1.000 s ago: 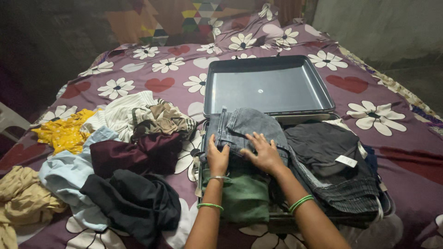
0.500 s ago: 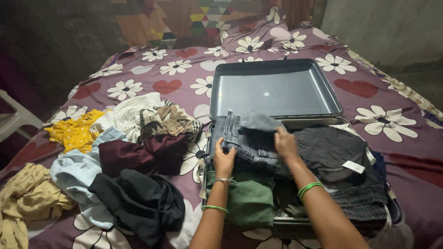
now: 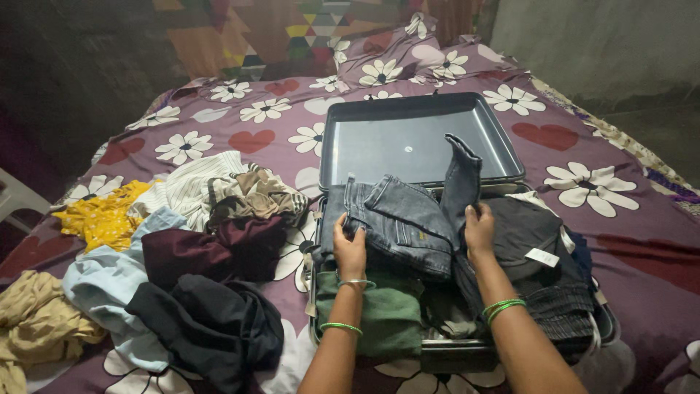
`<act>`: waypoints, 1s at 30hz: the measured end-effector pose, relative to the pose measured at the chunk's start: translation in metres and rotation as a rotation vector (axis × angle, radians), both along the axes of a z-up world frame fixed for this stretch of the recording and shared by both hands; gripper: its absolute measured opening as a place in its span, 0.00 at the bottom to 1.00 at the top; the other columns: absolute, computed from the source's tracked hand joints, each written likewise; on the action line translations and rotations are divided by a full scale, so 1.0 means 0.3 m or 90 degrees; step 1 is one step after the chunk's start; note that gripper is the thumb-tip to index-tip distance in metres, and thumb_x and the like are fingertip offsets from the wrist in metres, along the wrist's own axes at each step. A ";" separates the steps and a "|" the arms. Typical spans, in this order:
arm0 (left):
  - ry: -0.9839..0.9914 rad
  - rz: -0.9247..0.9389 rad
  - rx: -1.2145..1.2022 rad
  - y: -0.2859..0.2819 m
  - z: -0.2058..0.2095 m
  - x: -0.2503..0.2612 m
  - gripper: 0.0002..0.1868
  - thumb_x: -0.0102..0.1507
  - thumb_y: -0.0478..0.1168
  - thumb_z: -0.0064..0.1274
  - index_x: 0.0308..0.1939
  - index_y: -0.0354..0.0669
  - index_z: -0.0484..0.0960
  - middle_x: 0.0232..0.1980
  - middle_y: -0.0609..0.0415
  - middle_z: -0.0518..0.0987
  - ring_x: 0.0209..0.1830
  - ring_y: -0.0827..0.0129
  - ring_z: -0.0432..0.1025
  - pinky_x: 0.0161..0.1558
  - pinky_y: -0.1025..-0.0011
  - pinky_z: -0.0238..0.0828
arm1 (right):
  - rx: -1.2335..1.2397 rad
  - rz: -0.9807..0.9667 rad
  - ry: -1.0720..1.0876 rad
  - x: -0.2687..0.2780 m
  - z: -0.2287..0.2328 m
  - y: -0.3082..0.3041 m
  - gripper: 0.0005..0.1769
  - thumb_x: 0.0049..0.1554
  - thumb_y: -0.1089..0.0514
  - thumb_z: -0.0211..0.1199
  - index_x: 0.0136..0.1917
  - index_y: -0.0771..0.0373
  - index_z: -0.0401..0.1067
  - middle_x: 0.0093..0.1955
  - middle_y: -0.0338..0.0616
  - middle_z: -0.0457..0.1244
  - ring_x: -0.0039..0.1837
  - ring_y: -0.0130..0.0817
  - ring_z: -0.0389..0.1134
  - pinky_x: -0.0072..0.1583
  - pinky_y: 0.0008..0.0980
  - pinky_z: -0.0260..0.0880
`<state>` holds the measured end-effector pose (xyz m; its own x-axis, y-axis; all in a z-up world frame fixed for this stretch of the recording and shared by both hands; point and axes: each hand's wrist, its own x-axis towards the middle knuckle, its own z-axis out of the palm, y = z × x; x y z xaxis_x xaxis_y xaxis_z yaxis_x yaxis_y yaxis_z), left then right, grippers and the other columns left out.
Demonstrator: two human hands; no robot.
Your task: The person picks up several garments from a bed and places them into an open suitcase, folding some items like jeans and shirts by hand to arrange them inside.
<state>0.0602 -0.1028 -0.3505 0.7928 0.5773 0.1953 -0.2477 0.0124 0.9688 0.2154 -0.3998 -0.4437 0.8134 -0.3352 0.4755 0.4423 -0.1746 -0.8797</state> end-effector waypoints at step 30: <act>0.044 0.058 0.130 0.060 -0.194 0.025 0.28 0.62 0.44 0.57 0.64 0.41 0.71 0.49 0.38 0.83 0.49 0.53 0.79 0.53 0.61 0.73 | -0.320 -0.125 -0.079 -0.145 0.302 0.182 0.15 0.57 0.60 0.64 0.57 0.63 0.76 0.48 0.58 0.71 0.50 0.55 0.73 0.49 0.48 0.72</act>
<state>0.0677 -0.0849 -0.4088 0.7545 0.6016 0.2623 -0.1720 -0.2045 0.9636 0.1720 -0.3453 -0.3530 0.6867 -0.1821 0.7038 0.4541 -0.6485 -0.6109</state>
